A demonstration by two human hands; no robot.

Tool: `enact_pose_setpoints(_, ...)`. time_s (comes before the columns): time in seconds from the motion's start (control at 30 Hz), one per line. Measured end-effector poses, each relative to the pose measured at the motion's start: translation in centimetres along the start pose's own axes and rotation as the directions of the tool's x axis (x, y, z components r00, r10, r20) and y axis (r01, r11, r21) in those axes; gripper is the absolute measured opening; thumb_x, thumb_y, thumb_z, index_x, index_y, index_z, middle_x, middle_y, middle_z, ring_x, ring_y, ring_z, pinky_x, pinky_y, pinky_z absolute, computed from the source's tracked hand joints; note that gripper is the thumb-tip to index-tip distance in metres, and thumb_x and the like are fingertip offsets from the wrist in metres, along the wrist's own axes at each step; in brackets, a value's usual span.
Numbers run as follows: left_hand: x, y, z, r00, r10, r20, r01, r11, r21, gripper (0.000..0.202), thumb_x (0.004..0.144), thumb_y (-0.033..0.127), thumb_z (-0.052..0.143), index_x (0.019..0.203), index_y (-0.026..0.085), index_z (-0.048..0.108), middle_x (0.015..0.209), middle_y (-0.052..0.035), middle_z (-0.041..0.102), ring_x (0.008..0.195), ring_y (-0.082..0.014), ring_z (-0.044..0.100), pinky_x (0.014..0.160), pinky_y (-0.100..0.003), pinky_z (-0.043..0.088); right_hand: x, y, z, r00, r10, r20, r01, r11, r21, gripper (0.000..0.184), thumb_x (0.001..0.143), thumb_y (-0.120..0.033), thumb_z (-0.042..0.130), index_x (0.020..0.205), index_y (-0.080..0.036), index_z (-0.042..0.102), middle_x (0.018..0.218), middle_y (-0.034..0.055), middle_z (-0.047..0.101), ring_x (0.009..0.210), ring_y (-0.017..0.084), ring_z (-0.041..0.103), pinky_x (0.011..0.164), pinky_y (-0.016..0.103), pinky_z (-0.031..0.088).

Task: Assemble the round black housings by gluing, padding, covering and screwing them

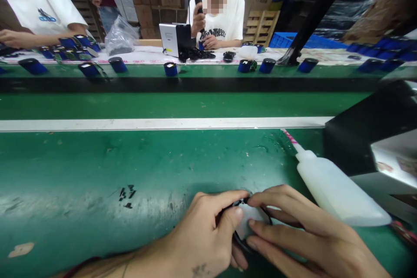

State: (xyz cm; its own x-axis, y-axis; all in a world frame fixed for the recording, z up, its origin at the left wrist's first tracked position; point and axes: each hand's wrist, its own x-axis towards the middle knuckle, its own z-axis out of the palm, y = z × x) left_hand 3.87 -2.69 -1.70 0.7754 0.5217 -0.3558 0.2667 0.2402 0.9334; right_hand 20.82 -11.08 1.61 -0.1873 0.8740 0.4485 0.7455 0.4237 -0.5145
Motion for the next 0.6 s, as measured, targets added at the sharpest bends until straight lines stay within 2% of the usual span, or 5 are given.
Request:
enact_pose_setpoints(0.2,-0.1,-0.3,0.0,0.999,0.044,0.015,-0.044,0.997,-0.057,0.04,0.096,0.043,0.046,0.118,0.014,0.061,0.059,-0.0024,0.062,0.052,-0.0194,0.07,0.049,-0.026,0.057,0.3,0.2,-0.9,0.969,0.077,0.234,-0.079,0.997,-0.002,0.02,0.091,-0.015,0.056,0.089,-0.026,0.073,0.104,0.0053,0.059,0.092,0.015,0.06,0.07,0.021,0.055)
enact_pose_setpoints(0.33,0.1,-0.4,0.1,1.0,0.005,-0.003,-0.005,0.998,-0.068,0.043,0.095,0.041,0.046,0.126,0.013,0.057,0.063,-0.005,0.065,0.053,-0.0197,0.07,0.05,-0.027,0.057,-0.7,1.1,-2.5,0.909,0.335,0.249,-0.353,0.935,0.031,0.017,0.09,-0.038,0.064,0.103,-0.031,0.072,0.117,0.004,0.061,0.104,0.019,0.063,0.084,0.025,0.057)
enact_pose_setpoints(0.4,0.2,-0.3,0.1,0.999,-0.031,-0.007,0.031,0.997,-0.07,0.046,0.095,0.037,0.046,0.131,0.011,0.054,0.058,-0.0051,0.065,0.05,-0.0195,0.069,0.048,-0.027,0.056,-1.1,1.6,-3.2,0.805,0.534,0.261,-0.587,0.783,0.208,0.033,0.089,-0.048,0.062,0.11,-0.024,0.069,0.094,0.0066,0.069,0.081,0.019,0.07,0.069,0.023,0.06)
enact_pose_setpoints(0.5,0.4,0.0,0.2,0.999,-0.041,0.0,0.041,0.993,-0.109,0.049,0.093,0.035,0.048,0.133,0.008,0.052,0.057,-0.0055,0.064,0.048,-0.0184,0.068,0.046,-0.025,0.055,-0.7,2.2,-3.5,0.524,0.585,0.619,-0.851,0.324,0.414,0.058,0.092,-0.051,0.057,0.134,-0.012,0.047,0.075,0.0063,0.068,0.054,0.016,0.068,0.049,0.02,0.057)
enact_pose_setpoints(0.6,0.6,0.3,0.1,0.999,-0.043,0.014,0.045,0.989,-0.141,0.054,0.09,0.039,0.054,0.132,0.007,0.053,0.061,-0.0071,0.067,0.048,-0.0185,0.069,0.046,-0.024,0.055,0.3,2.6,-2.6,0.438,0.455,0.775,-0.885,0.065,0.462,0.072,0.088,-0.047,0.064,0.14,-0.009,0.031,0.077,0.008,0.069,0.061,0.016,0.07,0.053,0.019,0.057)
